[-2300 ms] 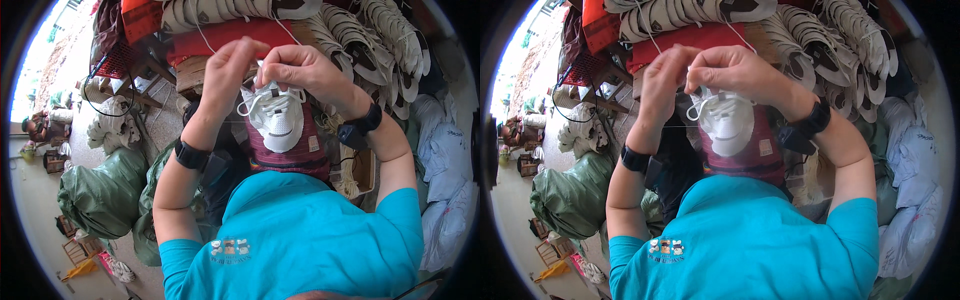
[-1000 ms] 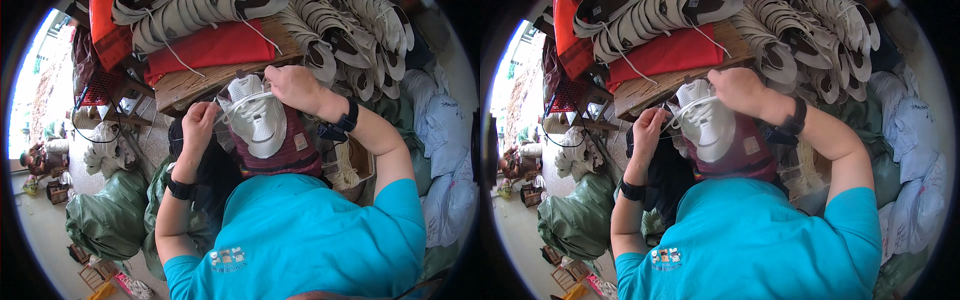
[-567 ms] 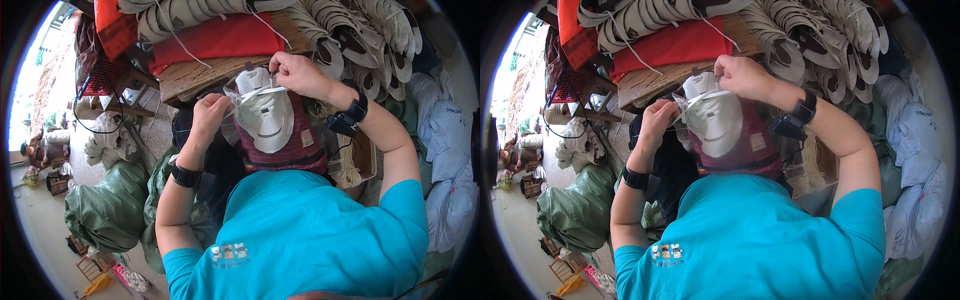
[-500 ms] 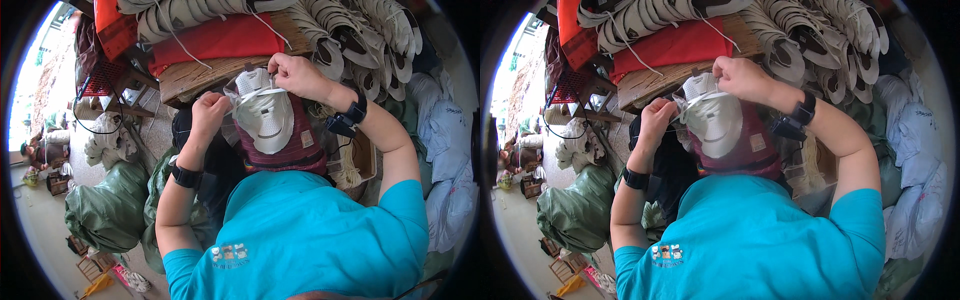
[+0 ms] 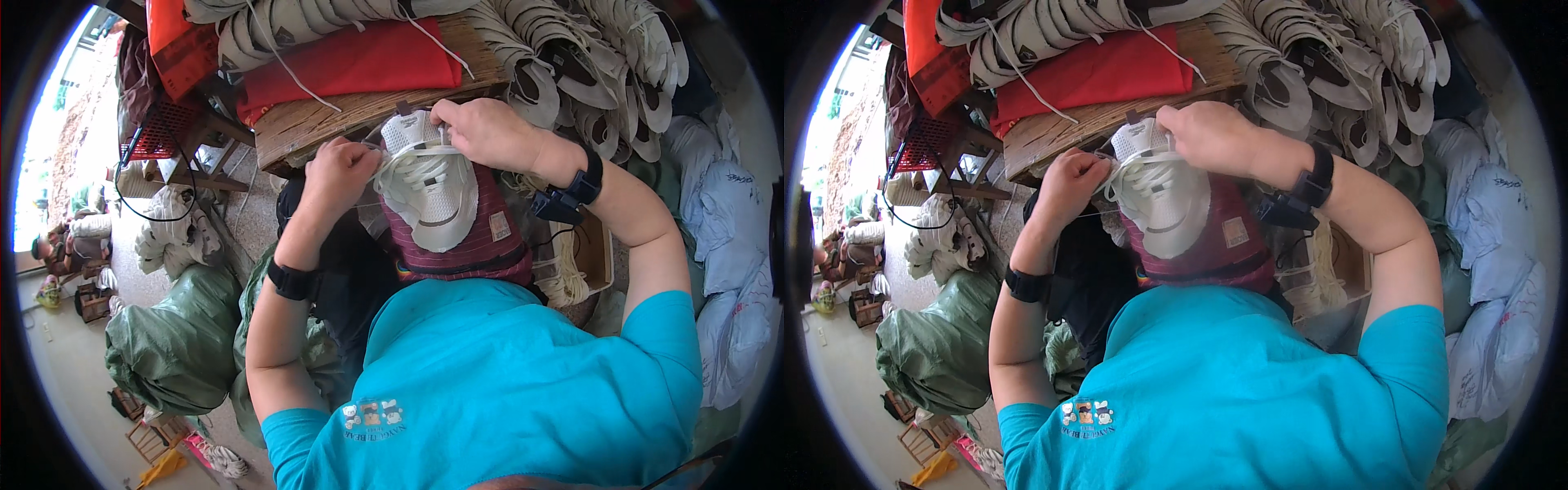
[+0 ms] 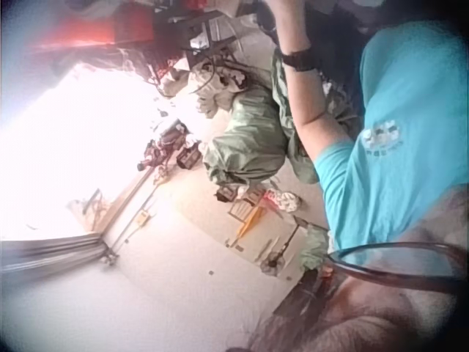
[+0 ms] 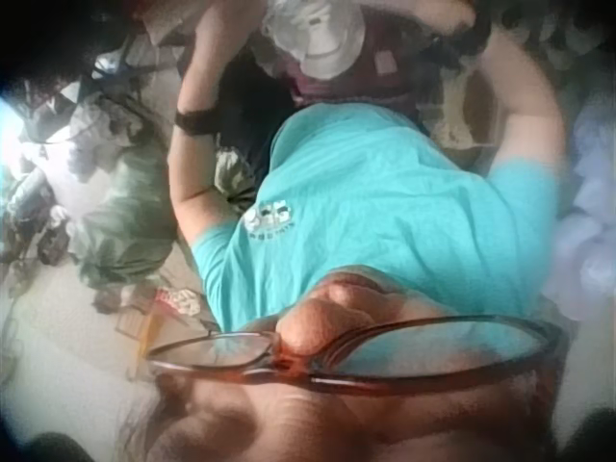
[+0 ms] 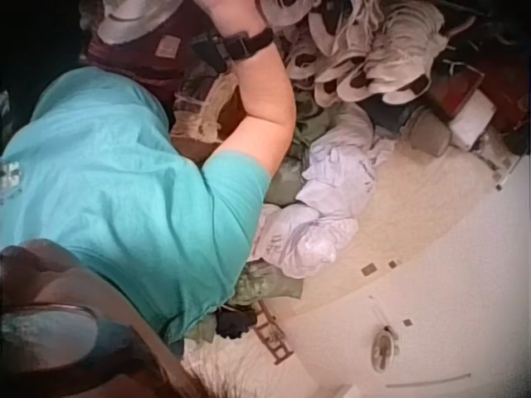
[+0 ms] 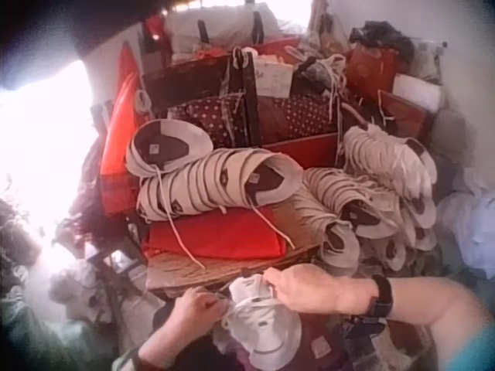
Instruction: The person sits on the floor and laces a white sneaker by hand. They thread the laces through the eyelets, pull them tight, and tie a knot. The person then picks up a second shoe and begins the same lacing process.
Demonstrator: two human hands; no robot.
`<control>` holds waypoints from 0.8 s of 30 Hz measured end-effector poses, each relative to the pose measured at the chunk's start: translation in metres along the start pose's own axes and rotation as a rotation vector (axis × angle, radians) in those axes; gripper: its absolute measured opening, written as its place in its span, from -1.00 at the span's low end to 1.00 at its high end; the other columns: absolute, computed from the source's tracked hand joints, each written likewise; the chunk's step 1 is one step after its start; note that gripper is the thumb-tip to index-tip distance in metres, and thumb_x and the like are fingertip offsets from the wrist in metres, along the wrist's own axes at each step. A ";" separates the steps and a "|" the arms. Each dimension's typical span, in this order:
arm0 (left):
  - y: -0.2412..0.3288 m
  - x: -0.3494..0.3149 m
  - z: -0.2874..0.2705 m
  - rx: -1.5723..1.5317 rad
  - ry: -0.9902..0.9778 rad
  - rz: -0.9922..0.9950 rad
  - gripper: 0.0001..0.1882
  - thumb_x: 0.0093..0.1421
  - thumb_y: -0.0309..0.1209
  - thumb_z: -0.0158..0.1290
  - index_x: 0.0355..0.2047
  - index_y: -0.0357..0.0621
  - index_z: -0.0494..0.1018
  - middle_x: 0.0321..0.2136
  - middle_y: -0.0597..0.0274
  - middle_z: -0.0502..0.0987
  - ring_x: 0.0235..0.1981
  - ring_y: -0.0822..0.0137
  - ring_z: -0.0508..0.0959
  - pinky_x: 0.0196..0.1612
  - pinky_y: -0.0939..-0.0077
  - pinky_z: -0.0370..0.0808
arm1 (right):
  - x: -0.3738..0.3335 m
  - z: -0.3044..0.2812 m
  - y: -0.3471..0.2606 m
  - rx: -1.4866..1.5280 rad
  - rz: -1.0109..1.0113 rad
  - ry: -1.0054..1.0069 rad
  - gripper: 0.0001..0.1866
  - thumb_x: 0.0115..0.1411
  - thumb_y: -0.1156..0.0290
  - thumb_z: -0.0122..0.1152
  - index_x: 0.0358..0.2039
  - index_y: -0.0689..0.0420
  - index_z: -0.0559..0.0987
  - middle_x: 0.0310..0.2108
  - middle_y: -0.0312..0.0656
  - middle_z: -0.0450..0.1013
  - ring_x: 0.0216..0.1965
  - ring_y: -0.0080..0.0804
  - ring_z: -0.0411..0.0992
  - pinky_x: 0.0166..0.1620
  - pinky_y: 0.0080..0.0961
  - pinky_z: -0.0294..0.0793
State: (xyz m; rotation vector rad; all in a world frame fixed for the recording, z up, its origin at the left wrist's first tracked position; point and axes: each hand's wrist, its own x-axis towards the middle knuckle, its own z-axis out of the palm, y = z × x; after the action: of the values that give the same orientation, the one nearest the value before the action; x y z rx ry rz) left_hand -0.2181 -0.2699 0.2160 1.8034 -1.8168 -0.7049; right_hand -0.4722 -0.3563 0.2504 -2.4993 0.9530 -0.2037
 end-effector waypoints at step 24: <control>0.007 0.022 0.010 -0.300 0.071 -0.002 -0.74 0.17 -0.29 0.20 -0.36 -0.29 0.58 -0.50 0.20 0.43 -0.36 0.33 0.47 -0.29 0.49 0.42 | 0.057 -0.033 0.023 0.264 0.162 -0.483 -0.67 0.07 0.16 0.31 -0.42 0.23 0.65 -0.50 -0.23 0.55 -0.47 -0.43 0.47 -0.36 -0.43 0.44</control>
State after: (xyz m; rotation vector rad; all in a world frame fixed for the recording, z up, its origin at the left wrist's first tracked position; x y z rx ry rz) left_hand -0.2305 -0.2916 0.2126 1.6121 -1.5693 -0.8526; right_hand -0.4528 -0.4207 0.2675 -2.0774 0.8517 0.2966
